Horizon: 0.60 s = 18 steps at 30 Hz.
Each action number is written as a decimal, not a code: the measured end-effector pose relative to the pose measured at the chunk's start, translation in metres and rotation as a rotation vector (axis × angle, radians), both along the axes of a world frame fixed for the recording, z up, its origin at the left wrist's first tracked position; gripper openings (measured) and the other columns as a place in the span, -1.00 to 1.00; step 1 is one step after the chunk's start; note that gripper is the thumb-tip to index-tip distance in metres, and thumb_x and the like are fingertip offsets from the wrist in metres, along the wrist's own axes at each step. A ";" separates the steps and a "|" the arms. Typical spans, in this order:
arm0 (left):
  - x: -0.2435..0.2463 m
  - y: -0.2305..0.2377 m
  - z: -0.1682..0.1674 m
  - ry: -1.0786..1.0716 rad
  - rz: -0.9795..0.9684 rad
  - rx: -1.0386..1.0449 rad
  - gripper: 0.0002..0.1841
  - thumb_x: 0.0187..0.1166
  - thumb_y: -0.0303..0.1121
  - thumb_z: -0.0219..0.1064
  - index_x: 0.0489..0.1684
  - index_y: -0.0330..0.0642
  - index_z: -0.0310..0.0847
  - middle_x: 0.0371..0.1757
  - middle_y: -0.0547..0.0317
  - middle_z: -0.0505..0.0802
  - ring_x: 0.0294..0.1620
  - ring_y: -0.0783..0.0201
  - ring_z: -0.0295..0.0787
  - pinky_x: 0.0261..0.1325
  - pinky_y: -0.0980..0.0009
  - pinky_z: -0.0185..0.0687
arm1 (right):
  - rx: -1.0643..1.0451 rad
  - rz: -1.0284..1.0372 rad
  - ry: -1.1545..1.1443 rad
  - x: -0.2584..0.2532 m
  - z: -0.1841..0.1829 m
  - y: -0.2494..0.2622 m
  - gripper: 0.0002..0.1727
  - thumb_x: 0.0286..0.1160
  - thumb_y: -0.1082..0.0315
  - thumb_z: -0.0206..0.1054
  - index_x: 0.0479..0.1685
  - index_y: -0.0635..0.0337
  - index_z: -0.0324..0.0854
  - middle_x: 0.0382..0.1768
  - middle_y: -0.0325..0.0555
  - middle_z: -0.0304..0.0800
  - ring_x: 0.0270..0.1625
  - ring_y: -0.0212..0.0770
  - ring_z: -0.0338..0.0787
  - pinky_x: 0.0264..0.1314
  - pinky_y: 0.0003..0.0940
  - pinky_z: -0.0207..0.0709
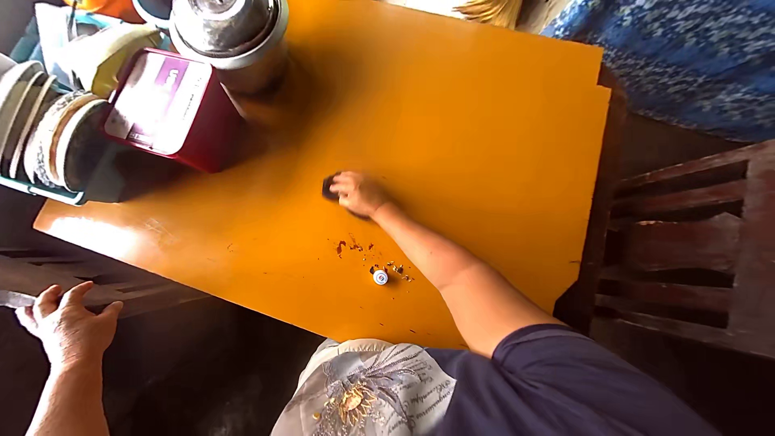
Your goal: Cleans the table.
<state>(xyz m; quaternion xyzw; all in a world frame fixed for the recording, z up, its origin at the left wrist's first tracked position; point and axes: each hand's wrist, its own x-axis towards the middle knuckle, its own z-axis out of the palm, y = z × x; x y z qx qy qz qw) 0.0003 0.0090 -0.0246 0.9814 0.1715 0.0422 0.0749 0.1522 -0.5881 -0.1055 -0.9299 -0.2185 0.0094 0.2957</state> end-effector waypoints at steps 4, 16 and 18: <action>-0.002 -0.036 0.025 0.020 0.018 -0.049 -0.47 0.35 -0.44 0.51 0.38 -0.30 0.64 0.71 -0.47 0.32 0.80 -0.44 0.00 0.78 -0.35 -0.23 | 0.058 0.403 0.175 -0.068 0.015 0.004 -0.68 0.40 0.53 0.30 0.03 0.18 0.90 0.33 0.05 0.83 0.54 0.14 0.66 0.63 0.17 0.38; 0.002 -0.080 0.063 0.014 0.054 -0.134 -0.45 0.33 -0.62 0.52 0.39 -0.39 0.60 0.75 -0.51 0.25 0.81 -0.57 -0.14 0.74 -0.46 -0.14 | 0.000 -0.231 0.094 0.042 0.023 0.013 -0.61 0.57 0.46 0.19 0.28 0.25 0.78 0.45 0.14 0.72 0.58 0.09 0.63 0.69 0.02 0.36; 0.002 -0.082 0.064 -0.002 0.057 -0.151 -0.46 0.30 -0.65 0.52 0.37 -0.40 0.62 0.74 -0.50 0.26 0.82 -0.57 -0.19 0.74 -0.47 -0.22 | -0.029 -0.157 0.032 0.032 0.016 0.058 -0.63 0.56 0.45 0.22 0.24 0.22 0.81 0.42 0.15 0.74 0.57 0.14 0.63 0.68 0.08 0.36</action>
